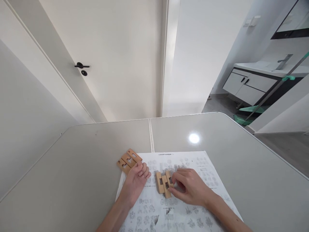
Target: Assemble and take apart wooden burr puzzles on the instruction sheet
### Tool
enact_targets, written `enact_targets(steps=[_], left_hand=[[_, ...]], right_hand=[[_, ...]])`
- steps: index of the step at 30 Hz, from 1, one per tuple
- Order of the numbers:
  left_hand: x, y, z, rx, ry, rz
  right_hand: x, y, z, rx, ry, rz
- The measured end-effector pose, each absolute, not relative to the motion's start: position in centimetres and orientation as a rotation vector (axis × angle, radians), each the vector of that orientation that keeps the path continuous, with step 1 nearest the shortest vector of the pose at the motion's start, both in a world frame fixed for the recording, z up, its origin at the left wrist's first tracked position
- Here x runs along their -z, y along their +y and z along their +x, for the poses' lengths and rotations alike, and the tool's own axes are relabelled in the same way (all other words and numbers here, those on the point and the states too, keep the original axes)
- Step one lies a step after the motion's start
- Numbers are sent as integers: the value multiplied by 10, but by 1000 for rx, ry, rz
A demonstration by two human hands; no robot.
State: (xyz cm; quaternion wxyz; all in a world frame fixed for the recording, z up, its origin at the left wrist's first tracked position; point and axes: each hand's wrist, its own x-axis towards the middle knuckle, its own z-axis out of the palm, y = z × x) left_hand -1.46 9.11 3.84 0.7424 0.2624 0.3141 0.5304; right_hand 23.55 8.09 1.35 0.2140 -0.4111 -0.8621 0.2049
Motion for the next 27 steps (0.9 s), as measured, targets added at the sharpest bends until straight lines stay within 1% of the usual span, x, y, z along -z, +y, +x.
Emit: enact_targets(steps=[10, 20, 27], left_hand=[[-32, 92, -16, -1175, 668, 533], [-34, 95, -16, -1200, 650, 362], [-37, 96, -14, -1200, 666, 389]], right_hand=[[-14, 79, 231, -612, -2399, -1101], [-6, 80, 232, -547, -2417, -1071], [-2, 80, 230, -552, -2411, -1053]])
